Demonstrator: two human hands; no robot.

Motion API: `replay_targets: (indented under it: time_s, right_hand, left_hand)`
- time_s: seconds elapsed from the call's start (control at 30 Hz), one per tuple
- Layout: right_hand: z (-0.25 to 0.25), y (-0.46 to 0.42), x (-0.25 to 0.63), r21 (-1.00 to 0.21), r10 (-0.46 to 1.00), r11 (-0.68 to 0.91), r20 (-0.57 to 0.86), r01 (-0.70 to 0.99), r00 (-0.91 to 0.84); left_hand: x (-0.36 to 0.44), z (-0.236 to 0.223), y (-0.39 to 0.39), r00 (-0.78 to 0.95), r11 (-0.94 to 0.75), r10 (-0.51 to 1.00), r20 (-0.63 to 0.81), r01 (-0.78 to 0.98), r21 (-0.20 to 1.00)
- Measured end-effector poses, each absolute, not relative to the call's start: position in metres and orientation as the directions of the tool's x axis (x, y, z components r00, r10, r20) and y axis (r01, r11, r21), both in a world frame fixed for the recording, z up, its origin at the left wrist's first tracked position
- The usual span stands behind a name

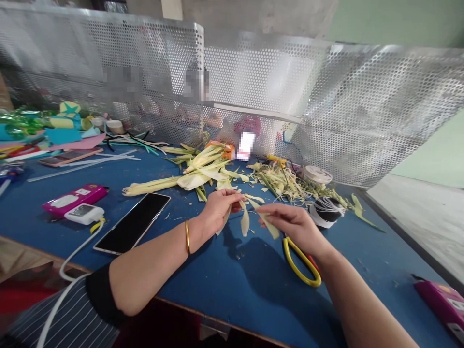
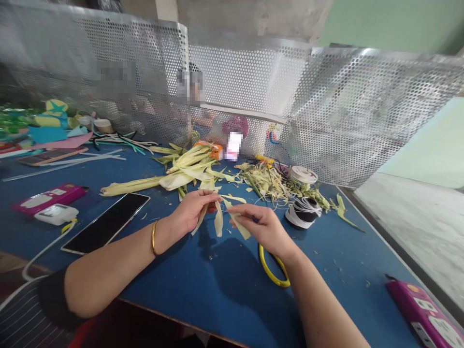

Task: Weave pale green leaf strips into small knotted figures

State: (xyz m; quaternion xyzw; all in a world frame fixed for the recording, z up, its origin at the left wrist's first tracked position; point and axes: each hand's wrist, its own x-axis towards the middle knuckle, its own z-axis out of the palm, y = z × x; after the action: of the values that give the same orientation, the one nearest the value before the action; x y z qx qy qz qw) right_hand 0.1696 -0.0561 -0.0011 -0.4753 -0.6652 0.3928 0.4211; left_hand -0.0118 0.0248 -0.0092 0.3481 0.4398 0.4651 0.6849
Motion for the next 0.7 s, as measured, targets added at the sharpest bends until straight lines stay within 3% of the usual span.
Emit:
replay_targets:
  time_s: [0.07, 0.13, 0.27, 0.37, 0.43, 0.57, 0.7]
  right_hand:
    - [0.004, -0.06, 0.171, -0.972, 0.969, 0.19, 0.164, 0.137, -0.183]
    - [0.006, -0.061, 0.171, -0.97, 0.962, 0.229, 0.212, 0.086, -0.17]
    - [0.006, -0.058, 0.168, -0.827, 0.863, 0.495, 0.503, 0.266, -0.044]
    - [0.006, -0.055, 0.167, -0.705, 0.731, 0.596, 0.674, 0.384, 0.104]
    - [0.004, -0.054, 0.166, -0.743, 0.729, 0.594, 0.659, 0.308, 0.186]
    - [0.001, -0.054, 0.159, -0.875, 0.862, 0.48, 0.457, -0.06, 0.219]
    - [0.002, -0.054, 0.154, -0.898, 0.916, 0.382, 0.338, -0.219, 0.214]
  left_hand:
    - [-0.012, -0.009, 0.023, 0.201, 0.327, 0.94, -0.274, -0.315, 0.891]
    - [-0.011, -0.008, 0.021, 0.223, 0.334, 0.935, -0.275, -0.295, 0.895]
    - [-0.011, -0.01, 0.018, 0.252, 0.34, 0.926, -0.28, -0.241, 0.909]
    - [-0.01, -0.013, 0.016, 0.322, 0.363, 0.901, -0.29, -0.193, 0.912]
    - [-0.008, -0.015, 0.013, 0.389, 0.406, 0.863, -0.322, -0.155, 0.901]
    - [-0.006, -0.018, 0.006, 0.472, 0.481, 0.794, -0.383, -0.101, 0.871]
    - [-0.006, -0.021, 0.004, 0.507, 0.479, 0.779, -0.369, -0.102, 0.872]
